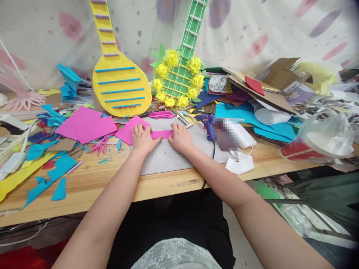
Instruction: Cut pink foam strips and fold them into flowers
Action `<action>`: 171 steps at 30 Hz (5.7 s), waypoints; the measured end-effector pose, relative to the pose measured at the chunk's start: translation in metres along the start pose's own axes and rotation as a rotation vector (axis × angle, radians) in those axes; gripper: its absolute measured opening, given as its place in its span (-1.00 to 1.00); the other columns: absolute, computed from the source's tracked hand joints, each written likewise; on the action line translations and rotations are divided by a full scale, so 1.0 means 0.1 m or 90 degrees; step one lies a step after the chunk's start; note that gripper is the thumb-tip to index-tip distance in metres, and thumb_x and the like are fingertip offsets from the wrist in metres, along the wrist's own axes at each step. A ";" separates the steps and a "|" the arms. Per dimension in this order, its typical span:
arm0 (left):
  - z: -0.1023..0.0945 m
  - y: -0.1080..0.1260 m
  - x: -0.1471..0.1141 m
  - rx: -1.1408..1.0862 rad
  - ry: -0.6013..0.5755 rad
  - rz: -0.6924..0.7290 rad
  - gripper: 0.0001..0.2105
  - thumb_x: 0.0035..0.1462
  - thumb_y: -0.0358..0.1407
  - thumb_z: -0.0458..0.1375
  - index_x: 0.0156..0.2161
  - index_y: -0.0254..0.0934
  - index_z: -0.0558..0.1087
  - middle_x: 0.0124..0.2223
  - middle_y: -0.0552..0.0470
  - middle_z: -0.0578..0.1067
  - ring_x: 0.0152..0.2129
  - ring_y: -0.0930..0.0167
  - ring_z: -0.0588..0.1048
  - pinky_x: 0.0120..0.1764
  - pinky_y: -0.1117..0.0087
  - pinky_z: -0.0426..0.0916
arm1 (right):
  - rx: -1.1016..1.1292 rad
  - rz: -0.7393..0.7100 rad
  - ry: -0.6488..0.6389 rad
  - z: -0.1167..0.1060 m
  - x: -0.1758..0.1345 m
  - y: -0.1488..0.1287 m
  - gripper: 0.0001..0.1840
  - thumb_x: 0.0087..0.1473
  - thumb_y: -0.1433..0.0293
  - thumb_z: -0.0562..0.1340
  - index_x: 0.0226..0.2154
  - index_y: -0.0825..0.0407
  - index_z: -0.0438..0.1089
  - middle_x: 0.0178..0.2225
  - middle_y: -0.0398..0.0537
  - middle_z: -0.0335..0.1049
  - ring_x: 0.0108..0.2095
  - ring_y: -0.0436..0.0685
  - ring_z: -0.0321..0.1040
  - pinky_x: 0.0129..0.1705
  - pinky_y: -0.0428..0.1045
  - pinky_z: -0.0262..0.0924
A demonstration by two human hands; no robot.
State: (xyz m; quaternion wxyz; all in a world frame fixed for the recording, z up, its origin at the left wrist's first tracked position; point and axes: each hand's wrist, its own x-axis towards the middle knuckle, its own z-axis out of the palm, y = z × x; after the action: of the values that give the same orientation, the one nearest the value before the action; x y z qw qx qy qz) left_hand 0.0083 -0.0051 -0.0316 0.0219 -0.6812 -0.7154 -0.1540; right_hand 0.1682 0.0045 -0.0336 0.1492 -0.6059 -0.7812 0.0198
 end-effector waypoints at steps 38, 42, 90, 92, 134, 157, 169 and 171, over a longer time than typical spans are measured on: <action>-0.12 -0.44 0.16 -0.101 -0.039 -0.087 -0.71 0.07 -0.34 0.03 -0.06 -0.18 0.32 0.09 -0.14 0.28 0.14 0.23 0.18 0.15 0.15 0.05 | 0.134 -0.190 -0.022 0.20 0.11 0.01 -0.58 0.05 0.56 -0.03 -0.02 0.14 0.25 -0.09 0.12 0.28 -0.05 0.16 0.17 0.04 0.06 0.06; -0.06 -0.36 0.14 -0.140 -0.082 0.041 -0.65 0.09 -0.17 0.07 -0.01 -0.19 0.34 0.07 -0.10 0.35 0.09 0.22 0.23 0.13 0.16 0.08 | 0.182 -0.163 0.027 0.18 0.10 0.04 -0.61 0.07 0.48 0.00 -0.03 0.12 0.25 -0.15 0.08 0.32 -0.11 0.15 0.21 -0.01 0.05 0.08; 0.11 0.03 0.05 -0.551 0.027 -0.012 -0.79 -0.10 -0.38 0.24 -0.32 -0.24 0.32 -0.47 0.18 0.36 -0.47 0.48 0.38 -0.29 0.41 0.27 | 0.162 -0.184 0.205 0.11 0.07 0.04 -0.52 -0.07 0.56 0.06 -0.04 0.09 0.30 -0.04 0.12 0.26 0.00 0.26 0.09 0.08 0.17 0.02; 0.13 0.01 0.05 -0.577 0.028 -0.012 -0.78 -0.11 -0.38 0.24 -0.31 -0.24 0.32 -0.47 0.18 0.36 -0.46 0.48 0.38 -0.30 0.42 0.27 | 0.151 -0.198 0.180 0.10 0.06 0.04 -0.50 -0.11 0.56 0.07 -0.04 0.12 0.29 -0.07 0.12 0.29 0.00 0.26 0.08 0.09 0.16 0.00; 0.11 -0.04 -0.01 -0.271 -0.003 0.065 -0.70 -0.12 -0.45 0.18 -0.20 -0.19 0.36 -0.12 -0.08 0.22 -0.03 0.19 0.23 0.09 0.11 0.17 | 0.280 -0.209 -0.029 0.16 0.17 0.18 -0.85 0.11 0.38 0.19 -0.33 0.08 0.46 -0.32 -0.03 0.43 -0.23 0.06 0.26 -0.10 -0.01 0.11; 0.09 -0.02 0.01 -0.222 -0.031 0.039 -0.89 -0.10 -0.37 0.17 -0.37 -0.20 0.46 -0.23 -0.08 0.31 -0.11 0.17 0.31 0.04 0.12 0.18 | 0.227 -0.119 0.002 0.21 0.21 0.03 -0.91 0.06 0.41 0.17 -0.30 0.05 0.31 -0.36 -0.05 0.38 -0.29 0.08 0.24 -0.23 -0.02 0.10; 0.07 -0.01 0.00 -0.210 -0.050 0.049 -0.76 -0.08 -0.39 0.15 -0.24 -0.13 0.50 -0.22 -0.08 0.31 -0.10 0.18 0.29 0.06 0.14 0.14 | 0.175 -0.160 0.007 0.20 0.19 0.01 -0.89 0.09 0.43 0.12 -0.32 0.06 0.35 -0.34 -0.02 0.38 -0.28 0.11 0.21 -0.20 0.00 0.08; 0.08 -0.01 0.00 -0.204 -0.054 0.053 -0.74 -0.08 -0.38 0.15 -0.23 -0.10 0.52 -0.21 -0.07 0.31 -0.10 0.18 0.29 0.06 0.13 0.13 | 0.172 -0.158 0.006 0.20 0.18 0.01 -0.88 0.11 0.41 0.12 -0.31 0.06 0.36 -0.34 -0.01 0.38 -0.27 0.11 0.21 -0.19 0.00 0.08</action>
State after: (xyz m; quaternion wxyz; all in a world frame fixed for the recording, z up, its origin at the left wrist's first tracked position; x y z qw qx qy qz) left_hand 0.0087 -0.0035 -0.0393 -0.1108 -0.7108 -0.6532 -0.2364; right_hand 0.1601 0.0253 -0.0494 0.2343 -0.4794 -0.8394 0.1028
